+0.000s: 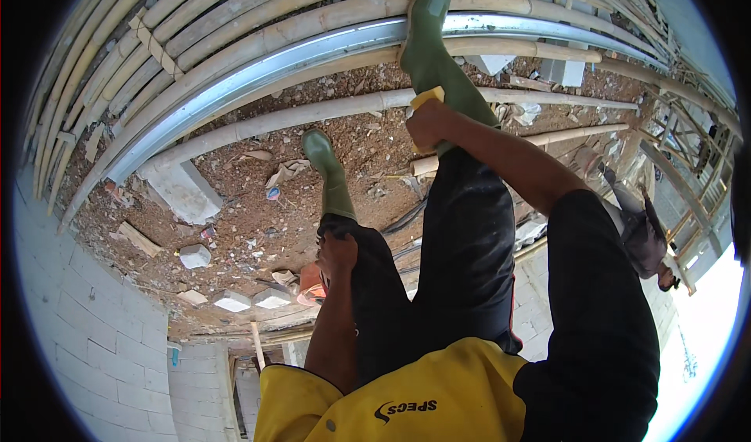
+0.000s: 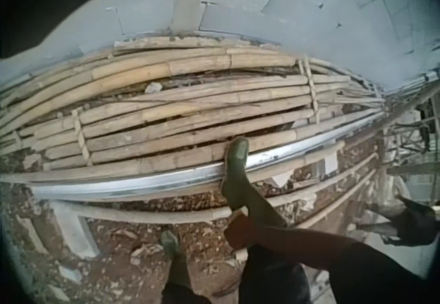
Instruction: The person applies a liquid from a bottle onto a sponge and uses it to wipe dirt off their green rubber boots while wearing them at a construction site.
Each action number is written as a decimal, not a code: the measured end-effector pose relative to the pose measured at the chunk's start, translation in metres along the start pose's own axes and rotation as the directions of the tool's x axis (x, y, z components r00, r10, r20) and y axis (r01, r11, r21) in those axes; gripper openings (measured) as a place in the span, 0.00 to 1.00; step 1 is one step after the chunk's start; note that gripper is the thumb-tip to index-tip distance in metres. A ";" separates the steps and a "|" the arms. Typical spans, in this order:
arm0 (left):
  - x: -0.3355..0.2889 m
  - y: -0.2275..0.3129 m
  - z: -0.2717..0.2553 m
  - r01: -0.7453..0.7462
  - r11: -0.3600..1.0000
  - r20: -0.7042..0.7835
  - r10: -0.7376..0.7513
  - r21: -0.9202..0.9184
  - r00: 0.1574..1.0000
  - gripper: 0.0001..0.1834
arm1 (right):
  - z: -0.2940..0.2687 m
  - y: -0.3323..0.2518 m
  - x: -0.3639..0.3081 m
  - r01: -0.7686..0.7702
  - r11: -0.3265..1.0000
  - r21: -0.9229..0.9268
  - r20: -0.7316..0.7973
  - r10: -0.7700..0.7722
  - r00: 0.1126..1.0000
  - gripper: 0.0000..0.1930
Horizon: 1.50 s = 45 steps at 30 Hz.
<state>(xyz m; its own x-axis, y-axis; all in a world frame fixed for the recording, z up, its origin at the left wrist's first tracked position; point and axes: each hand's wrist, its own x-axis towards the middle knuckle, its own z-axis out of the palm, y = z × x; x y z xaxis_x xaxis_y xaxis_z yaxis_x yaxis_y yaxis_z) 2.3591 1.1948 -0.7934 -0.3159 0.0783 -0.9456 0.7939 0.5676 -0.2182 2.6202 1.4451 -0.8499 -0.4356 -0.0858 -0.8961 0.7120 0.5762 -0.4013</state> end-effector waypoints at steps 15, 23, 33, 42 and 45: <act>-0.005 0.016 -0.002 -0.074 0.964 -0.041 0.087 0.255 0.995 0.32 | 0.024 0.088 0.028 0.459 0.340 0.821 -0.496 0.822 0.279 0.15; 0.000 0.018 -0.025 -0.063 0.935 -0.037 0.081 0.348 0.996 0.31 | 0.071 -0.023 -0.120 0.932 0.076 0.355 -0.545 0.827 0.140 0.08; 0.005 0.016 -0.028 -0.102 0.906 0.043 0.093 0.412 0.995 0.29 | 0.159 -0.083 -0.074 0.919 -0.248 0.305 -0.284 0.898 0.336 0.12; -0.006 0.042 0.006 -0.251 0.836 0.098 0.234 0.488 0.967 0.26 | 0.146 0.118 0.067 0.795 0.056 0.605 -0.260 0.957 0.131 0.14; -0.003 0.040 0.005 -0.266 0.846 0.111 0.243 0.462 0.964 0.26 | 0.198 0.088 0.088 0.873 -0.050 0.485 -0.151 0.979 0.140 0.15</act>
<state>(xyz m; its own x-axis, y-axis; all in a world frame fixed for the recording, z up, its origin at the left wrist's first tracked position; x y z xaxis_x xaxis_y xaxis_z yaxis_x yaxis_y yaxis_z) 2.3940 1.2134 -0.8007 -0.0538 0.1224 -0.9910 0.9958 0.0806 -0.0441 2.7537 1.3271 -1.0017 0.5524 0.6750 -0.4891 -0.1481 -0.4980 -0.8545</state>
